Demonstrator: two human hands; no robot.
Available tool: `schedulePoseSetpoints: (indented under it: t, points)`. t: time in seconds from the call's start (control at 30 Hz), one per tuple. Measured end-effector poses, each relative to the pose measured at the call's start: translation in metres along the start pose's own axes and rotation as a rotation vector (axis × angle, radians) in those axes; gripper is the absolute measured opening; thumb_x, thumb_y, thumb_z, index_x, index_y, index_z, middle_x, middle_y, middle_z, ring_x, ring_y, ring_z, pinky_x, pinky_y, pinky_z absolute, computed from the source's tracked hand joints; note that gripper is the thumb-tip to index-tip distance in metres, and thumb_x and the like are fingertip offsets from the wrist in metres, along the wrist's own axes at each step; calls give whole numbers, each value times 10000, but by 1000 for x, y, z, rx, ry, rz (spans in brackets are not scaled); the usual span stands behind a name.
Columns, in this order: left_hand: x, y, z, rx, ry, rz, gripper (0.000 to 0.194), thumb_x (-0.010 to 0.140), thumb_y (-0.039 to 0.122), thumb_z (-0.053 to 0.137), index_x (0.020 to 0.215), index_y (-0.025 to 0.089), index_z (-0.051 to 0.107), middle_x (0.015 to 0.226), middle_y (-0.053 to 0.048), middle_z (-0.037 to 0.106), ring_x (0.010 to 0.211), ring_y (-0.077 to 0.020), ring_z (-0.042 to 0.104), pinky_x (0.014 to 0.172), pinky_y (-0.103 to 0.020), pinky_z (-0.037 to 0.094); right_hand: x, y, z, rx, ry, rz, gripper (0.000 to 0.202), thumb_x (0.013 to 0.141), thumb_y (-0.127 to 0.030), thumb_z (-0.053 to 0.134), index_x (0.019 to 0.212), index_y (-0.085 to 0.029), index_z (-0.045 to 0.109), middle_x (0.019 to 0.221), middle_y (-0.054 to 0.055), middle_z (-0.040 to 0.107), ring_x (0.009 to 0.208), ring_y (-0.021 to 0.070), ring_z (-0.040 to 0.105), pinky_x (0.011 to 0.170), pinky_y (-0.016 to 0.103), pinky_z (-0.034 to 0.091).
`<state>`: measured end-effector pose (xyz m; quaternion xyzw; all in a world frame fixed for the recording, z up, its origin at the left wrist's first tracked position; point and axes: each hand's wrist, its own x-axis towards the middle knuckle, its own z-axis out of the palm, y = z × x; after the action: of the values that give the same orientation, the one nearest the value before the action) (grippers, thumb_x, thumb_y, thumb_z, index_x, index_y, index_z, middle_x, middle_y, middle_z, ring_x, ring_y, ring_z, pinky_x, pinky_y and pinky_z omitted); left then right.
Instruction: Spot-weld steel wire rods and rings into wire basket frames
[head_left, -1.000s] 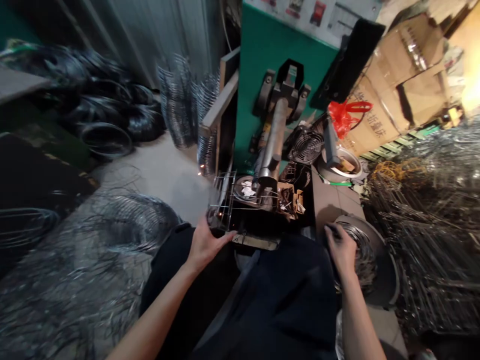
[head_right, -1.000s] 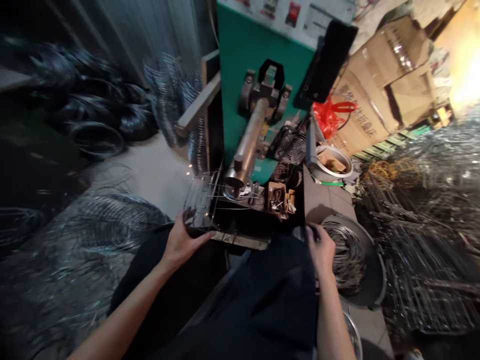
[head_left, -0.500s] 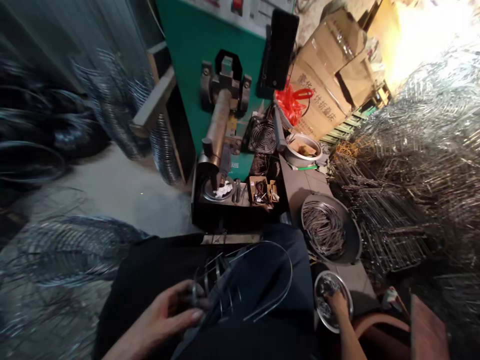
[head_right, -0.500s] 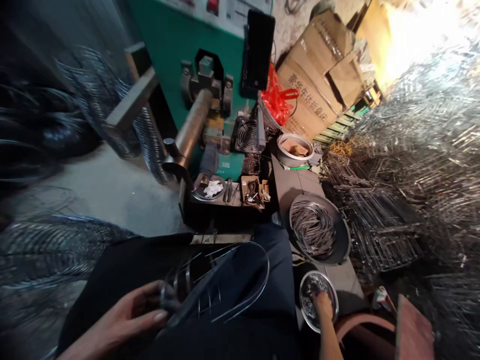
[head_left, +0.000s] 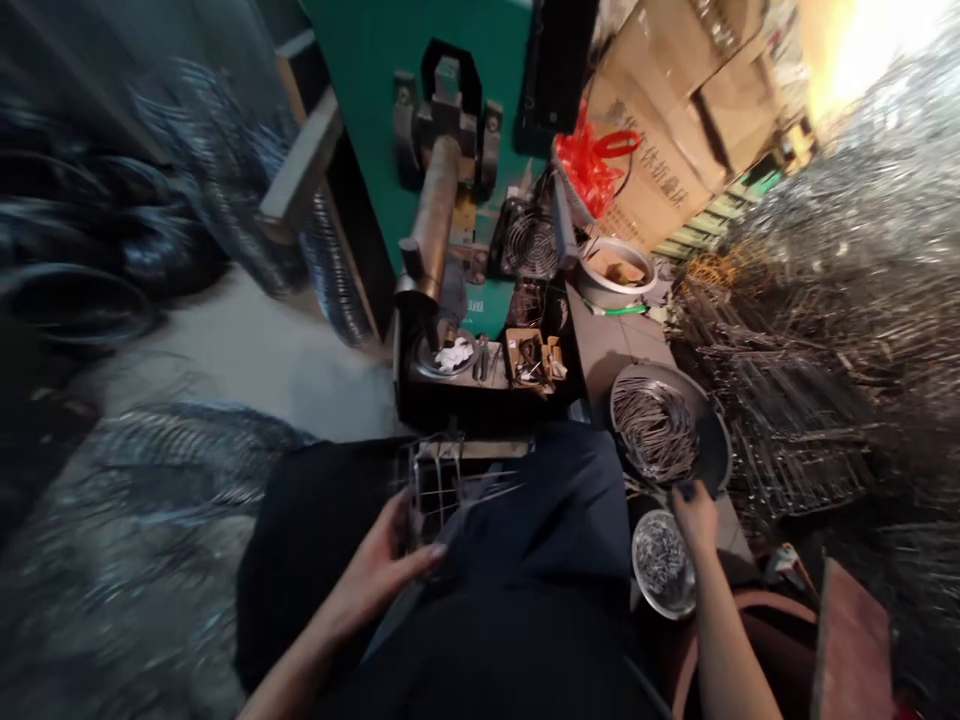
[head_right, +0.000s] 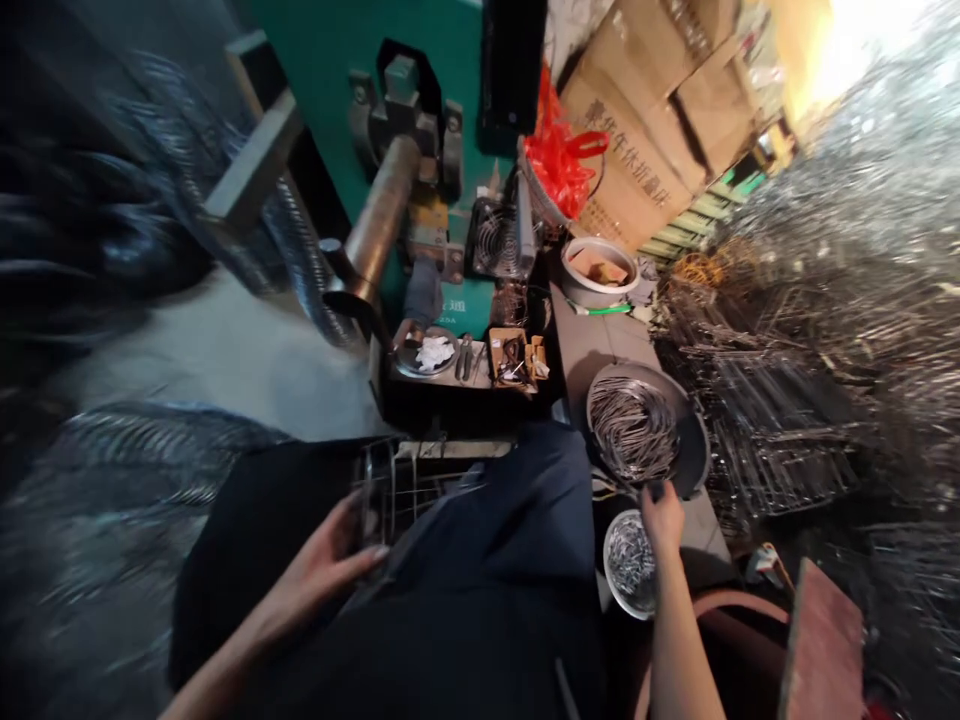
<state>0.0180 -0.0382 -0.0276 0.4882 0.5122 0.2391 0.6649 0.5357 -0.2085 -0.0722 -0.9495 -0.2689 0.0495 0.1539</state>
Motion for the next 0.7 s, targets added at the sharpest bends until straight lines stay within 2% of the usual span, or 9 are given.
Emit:
schedulePoseSetpoints:
  t: [0.07,0.13,0.17,0.27,0.37,0.47,0.53,0.63,0.7]
  points:
    - [-1,20,0,-50,37,2,1020,605,454,882,1480,191,428,1129,-125,674,1061,-320,663,935,-463,552,11,-47,-8,220,40,-127,379,707,-504,504,915,-200,592,887,129,707,868,301,683,834,431,551]
    - [-2,25,5,-115,117,-6,906,667,444,850,1445,163,479,968,-69,675,844,-229,675,768,-368,575,6,-104,-16,544,64,-271,343,708,-454,576,924,-188,593,836,88,696,775,248,667,765,374,555]
    - [-3,24,9,-149,168,2,823,703,448,826,1408,152,523,898,-44,664,745,-186,650,687,-320,559,-2,-133,-20,653,28,-332,300,725,-417,610,921,-189,596,798,61,687,731,224,660,719,341,550]
    - [-3,16,19,-263,310,59,657,753,455,786,1307,143,620,829,-20,655,563,-105,544,525,-242,480,-40,-214,-35,778,-291,-557,188,851,-351,606,940,-195,662,770,28,690,638,180,652,641,293,530]
    - [6,18,22,-376,393,85,648,736,451,798,1280,137,640,870,-37,678,495,-81,501,453,-231,450,-76,-270,-37,765,-565,-839,182,955,-346,578,996,-214,697,899,49,738,787,206,706,766,332,547]
    - [24,28,18,-449,433,121,646,710,434,824,1248,120,652,846,-34,672,473,-72,493,429,-223,445,-91,-301,-23,594,-593,-1116,200,1000,-331,544,1028,-246,722,1030,54,749,1055,248,679,957,403,489]
    - [35,35,13,-479,436,157,626,709,423,829,1228,118,660,824,-24,665,474,-68,490,428,-215,444,-90,-312,-13,504,-541,-1201,214,1012,-316,522,1042,-259,726,1055,46,751,1188,272,622,1063,470,403]
    - [46,44,7,-489,425,201,585,717,418,822,1200,122,676,832,-26,667,481,-62,476,417,-200,423,-84,-322,-4,513,-512,-1193,223,1020,-327,514,1054,-266,727,1080,39,751,1277,284,562,1124,518,322]
    - [51,47,3,-478,421,217,561,724,412,815,1185,120,684,849,-34,674,495,-63,476,422,-194,422,-80,-324,-2,635,-571,-1109,232,1020,-374,527,1049,-259,726,1095,46,746,1285,277,555,1109,489,360]
